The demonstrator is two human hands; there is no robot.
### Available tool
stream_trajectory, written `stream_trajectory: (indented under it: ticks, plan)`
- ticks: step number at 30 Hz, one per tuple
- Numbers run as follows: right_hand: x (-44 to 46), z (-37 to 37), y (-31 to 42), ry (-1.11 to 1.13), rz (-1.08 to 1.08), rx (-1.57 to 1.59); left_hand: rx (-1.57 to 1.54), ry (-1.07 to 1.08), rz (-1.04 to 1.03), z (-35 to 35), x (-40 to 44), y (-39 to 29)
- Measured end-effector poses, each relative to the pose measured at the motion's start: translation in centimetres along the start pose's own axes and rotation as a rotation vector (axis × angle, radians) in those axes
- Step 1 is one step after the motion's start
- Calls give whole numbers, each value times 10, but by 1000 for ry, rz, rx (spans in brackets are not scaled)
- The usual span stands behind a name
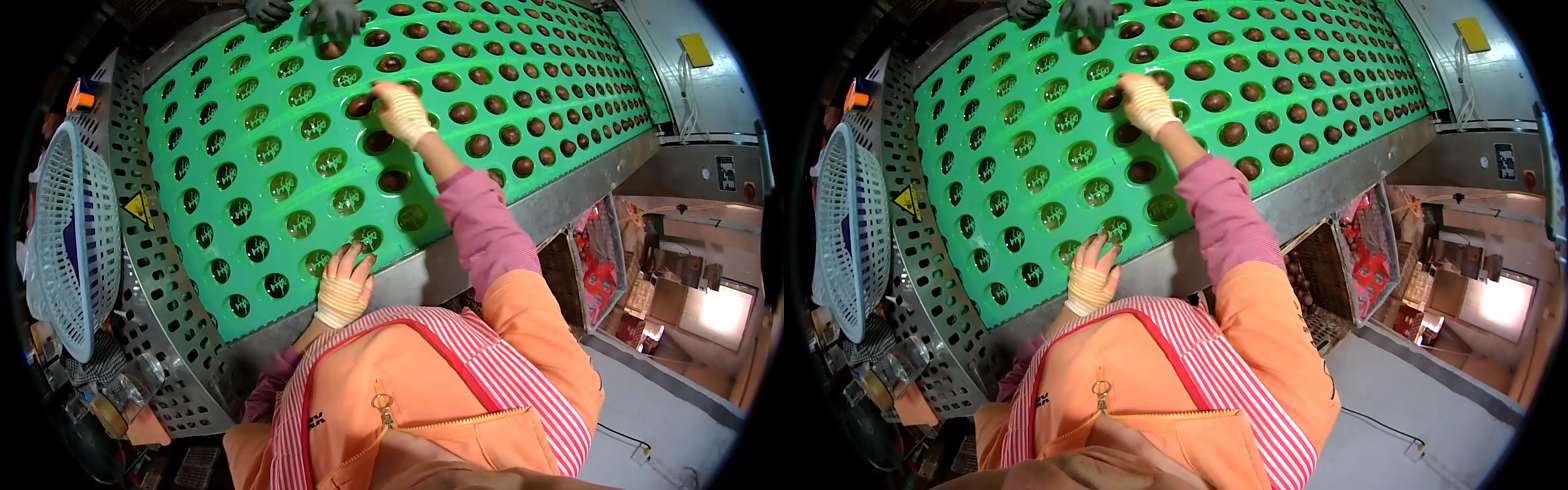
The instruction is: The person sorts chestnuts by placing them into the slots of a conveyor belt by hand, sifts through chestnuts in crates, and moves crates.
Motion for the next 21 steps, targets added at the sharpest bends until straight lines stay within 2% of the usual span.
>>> stream_trajectory:
  ticks: [1, 3, 4, 5, 7, 10, 13, 15, 17, 19, 21]
  plan:
    - [-9, 19, -7, -189, -44, 0, 2, -11, -1, 0, -2, 0]
    - [-24, 38, -26, -196, 10, -32, -22, -21, -1, 2, -4, 2]
    - [-29, 46, -28, 69, -76, -81, -32, -26, -9, 3, -3, 3]
    - [-43, 39, -41, 187, -42, -96, -34, -19, -6, 4, -3, 4]
    - [-54, 37, -50, 184, -32, -129, -33, -1, -8, 6, -3, 4]
    - [-49, 34, -41, 196, -138, -333, -39, 28, 10, 3, -7, 6]
    - [-62, 11, -31, -69, -204, -505, 3, -6, -15, 1, -15, 10]
    - [-83, 12, -9, -322, -164, -338, 4, -32, -43, 1, -19, 13]
    - [-109, 41, 31, -478, -64, -365, -1, -44, -63, 3, -21, 14]
    - [-140, 31, 26, -289, -296, -329, -18, -29, -88, 4, -21, 14]
    - [-155, 38, 25, 5, -340, -230, -40, -27, -97, 5, -23, 16]
Point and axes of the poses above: each hand's wrist, its own x-axis towards the middle knuckle, its own z-axis out of the back of the hand, y = z × x, the point moved 4 cm from there along x, towards the middle knuckle, and after that the axes turned 15 degrees about -y, right-handed, at the moved point
